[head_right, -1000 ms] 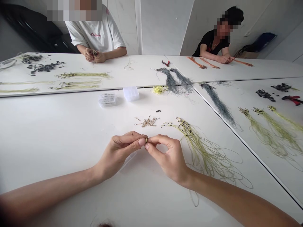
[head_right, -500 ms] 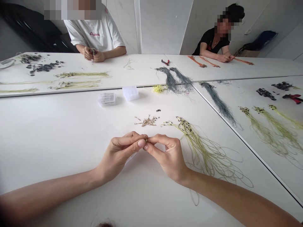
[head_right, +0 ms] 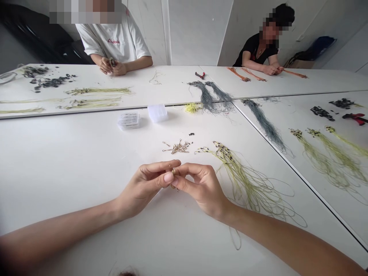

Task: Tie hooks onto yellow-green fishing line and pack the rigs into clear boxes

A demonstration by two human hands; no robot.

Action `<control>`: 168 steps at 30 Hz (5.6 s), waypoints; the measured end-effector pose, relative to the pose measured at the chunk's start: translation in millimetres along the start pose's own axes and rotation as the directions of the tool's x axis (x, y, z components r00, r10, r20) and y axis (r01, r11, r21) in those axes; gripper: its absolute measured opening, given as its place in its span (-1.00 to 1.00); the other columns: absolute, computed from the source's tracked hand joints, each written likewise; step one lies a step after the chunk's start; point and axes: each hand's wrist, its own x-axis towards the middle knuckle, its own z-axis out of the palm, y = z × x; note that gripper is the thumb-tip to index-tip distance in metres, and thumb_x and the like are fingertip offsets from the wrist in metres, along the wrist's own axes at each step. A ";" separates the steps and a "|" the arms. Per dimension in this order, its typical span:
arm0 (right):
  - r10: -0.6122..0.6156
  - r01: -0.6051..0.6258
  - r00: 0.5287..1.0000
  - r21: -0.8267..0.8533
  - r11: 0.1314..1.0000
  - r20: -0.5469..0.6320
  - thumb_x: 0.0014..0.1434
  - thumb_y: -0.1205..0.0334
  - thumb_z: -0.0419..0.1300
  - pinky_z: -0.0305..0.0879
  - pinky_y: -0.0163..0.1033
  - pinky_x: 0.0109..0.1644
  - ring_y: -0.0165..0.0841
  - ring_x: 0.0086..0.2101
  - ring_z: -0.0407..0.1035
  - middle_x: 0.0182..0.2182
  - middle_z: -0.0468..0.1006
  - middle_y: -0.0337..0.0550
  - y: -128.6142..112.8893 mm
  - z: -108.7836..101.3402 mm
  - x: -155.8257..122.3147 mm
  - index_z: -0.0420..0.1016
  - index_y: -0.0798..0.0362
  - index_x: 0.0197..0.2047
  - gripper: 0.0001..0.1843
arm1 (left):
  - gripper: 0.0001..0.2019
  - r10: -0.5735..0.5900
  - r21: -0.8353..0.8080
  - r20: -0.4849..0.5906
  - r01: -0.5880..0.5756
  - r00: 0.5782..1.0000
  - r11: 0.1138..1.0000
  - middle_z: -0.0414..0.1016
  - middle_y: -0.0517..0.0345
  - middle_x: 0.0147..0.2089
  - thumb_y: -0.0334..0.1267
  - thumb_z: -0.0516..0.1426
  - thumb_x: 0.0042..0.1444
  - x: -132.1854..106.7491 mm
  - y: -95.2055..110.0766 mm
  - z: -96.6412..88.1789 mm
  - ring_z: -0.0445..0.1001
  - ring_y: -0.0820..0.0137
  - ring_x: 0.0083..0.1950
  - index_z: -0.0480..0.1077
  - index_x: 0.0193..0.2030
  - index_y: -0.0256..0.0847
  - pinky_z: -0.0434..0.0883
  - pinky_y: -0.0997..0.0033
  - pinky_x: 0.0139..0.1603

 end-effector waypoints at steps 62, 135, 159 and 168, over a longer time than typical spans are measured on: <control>0.093 -0.111 0.993 0.311 0.944 0.071 0.22 0.23 0.20 0.30 0.04 -0.08 -0.29 -0.42 0.43 -0.50 0.46 -0.23 6.1 -2.7 7.5 0.60 0.02 -0.26 -0.86 | -0.70 -0.103 0.194 0.066 0.088 0.992 0.977 0.43 0.13 -0.39 -0.15 0.10 0.26 -0.1 12.6 1.8 0.34 0.51 -0.42 0.48 -0.38 -0.32 0.33 0.44 -0.30; 0.274 -0.291 0.952 0.123 0.949 0.138 0.14 0.20 0.29 0.21 -0.25 -0.25 -0.40 -0.37 0.29 -0.43 0.50 -0.16 8.4 -13.4 8.6 0.60 0.11 -0.33 -0.86 | -0.83 -0.025 0.238 0.096 0.001 0.995 0.971 0.53 0.02 -0.26 -0.26 0.13 0.24 4.1 21.9 -6.6 0.53 0.30 -0.21 0.47 -0.24 -0.34 0.46 0.25 -0.10; 0.265 -0.277 0.958 0.111 0.954 0.112 0.13 0.21 0.31 0.25 -0.28 -0.27 -0.43 -0.39 0.32 -0.47 0.49 -0.19 10.5 -14.2 9.3 0.59 0.11 -0.36 -0.87 | -0.81 -0.033 0.348 0.079 0.003 0.996 0.937 0.55 -0.01 -0.26 -0.21 0.12 0.25 3.5 21.0 -7.5 0.56 0.22 -0.16 0.41 -0.21 -0.32 0.47 0.18 -0.09; 0.267 -0.285 0.953 0.131 0.949 0.141 0.12 0.24 0.32 0.27 -0.31 -0.29 -0.46 -0.41 0.34 -0.48 0.51 -0.22 10.4 -15.0 9.6 0.59 0.09 -0.38 -0.90 | -0.82 -0.023 0.339 0.127 -0.022 0.992 0.941 0.53 0.01 -0.28 -0.23 0.06 0.30 3.6 19.6 -8.7 0.54 0.26 -0.16 0.36 -0.23 -0.32 0.45 0.18 -0.05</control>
